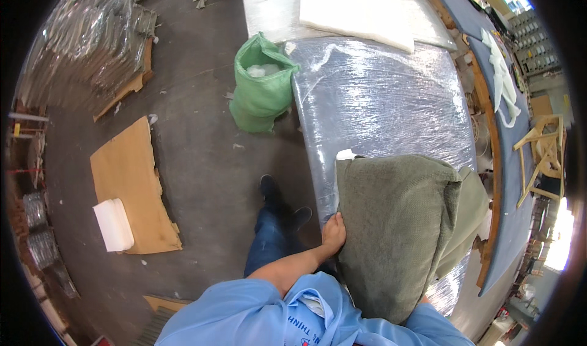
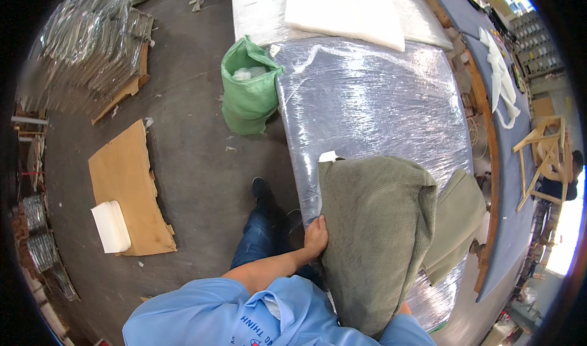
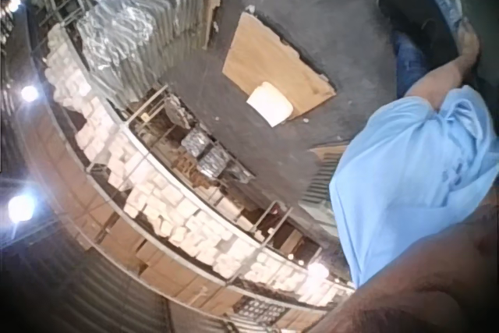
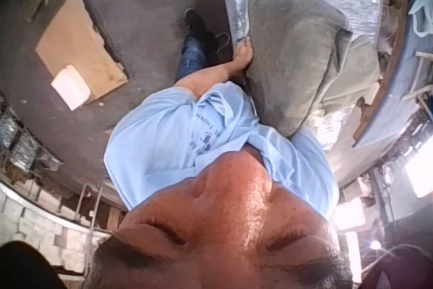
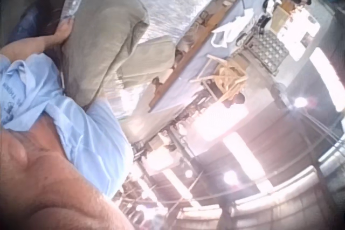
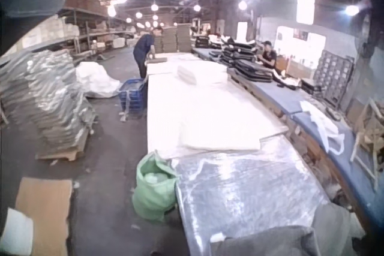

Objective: The person folds a green fabric cushion cover by hand on a plastic-wrapped table. They repeatedly align edges, fold the cover in half, and smooth it before placing it on a stack of similar folded covers.

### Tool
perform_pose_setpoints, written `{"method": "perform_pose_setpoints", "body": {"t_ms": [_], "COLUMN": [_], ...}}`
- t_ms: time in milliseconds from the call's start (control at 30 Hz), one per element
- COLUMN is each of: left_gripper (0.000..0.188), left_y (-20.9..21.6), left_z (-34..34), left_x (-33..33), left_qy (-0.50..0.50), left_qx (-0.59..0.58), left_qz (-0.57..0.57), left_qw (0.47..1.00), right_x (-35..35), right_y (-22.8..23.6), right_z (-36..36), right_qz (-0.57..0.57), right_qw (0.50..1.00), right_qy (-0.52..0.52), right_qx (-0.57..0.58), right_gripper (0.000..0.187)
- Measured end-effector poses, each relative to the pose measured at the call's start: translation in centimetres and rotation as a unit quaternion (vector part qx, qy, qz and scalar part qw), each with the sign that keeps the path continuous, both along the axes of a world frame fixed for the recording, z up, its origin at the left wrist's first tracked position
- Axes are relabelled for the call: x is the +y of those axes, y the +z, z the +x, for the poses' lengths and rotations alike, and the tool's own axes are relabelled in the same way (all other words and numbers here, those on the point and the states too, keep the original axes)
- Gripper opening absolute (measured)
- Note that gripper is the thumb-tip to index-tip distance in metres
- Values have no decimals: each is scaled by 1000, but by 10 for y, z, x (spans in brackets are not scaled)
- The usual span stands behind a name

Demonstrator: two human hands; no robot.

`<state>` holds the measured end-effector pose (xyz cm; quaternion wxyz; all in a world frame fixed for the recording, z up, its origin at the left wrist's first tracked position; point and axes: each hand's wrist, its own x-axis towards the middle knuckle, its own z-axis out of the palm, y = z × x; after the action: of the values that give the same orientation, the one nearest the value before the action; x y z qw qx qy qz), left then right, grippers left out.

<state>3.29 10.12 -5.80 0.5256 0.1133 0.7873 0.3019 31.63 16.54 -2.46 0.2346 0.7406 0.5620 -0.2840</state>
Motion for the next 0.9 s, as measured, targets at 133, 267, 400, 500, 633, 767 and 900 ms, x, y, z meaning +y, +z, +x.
{"method": "perform_pose_setpoints", "body": {"t_ms": [133, 267, 400, 500, 633, 767, 900], "left_gripper": [58, 61, 68, 70, 71, 70, 69], "left_y": [-4, -13, -11, 11, 29, 23, 5], "left_z": [1, -10, -34, -60, -59, -62, -66], "left_x": [3, 2, 21, 61, 86, 95, 95], "left_qy": [-9, -26, 148, 241, 163, 80, 51], "left_qx": [13, -37, -169, -196, -40, 35, 62], "left_qz": [-13, 10, 45, 21, -14, -30, -33], "left_qw": [1000, 999, 973, 950, 986, 996, 996], "right_x": [6, 4, 12, 24, 30, 41, 54], "right_y": [-6, -4, -2, 3, 3, 2, -3], "right_z": [2, 2, -2, -5, -12, -20, -26], "right_qz": [1, 8, 17, 19, 12, 1, -14], "right_qw": [1000, 1000, 999, 999, 999, 999, 999], "right_qy": [5, -5, 3, 20, 22, 35, 45], "right_qx": [9, 20, 31, 22, 19, 8, -8], "right_gripper": [41, 42, 42, 42, 42, 43, 43]}}
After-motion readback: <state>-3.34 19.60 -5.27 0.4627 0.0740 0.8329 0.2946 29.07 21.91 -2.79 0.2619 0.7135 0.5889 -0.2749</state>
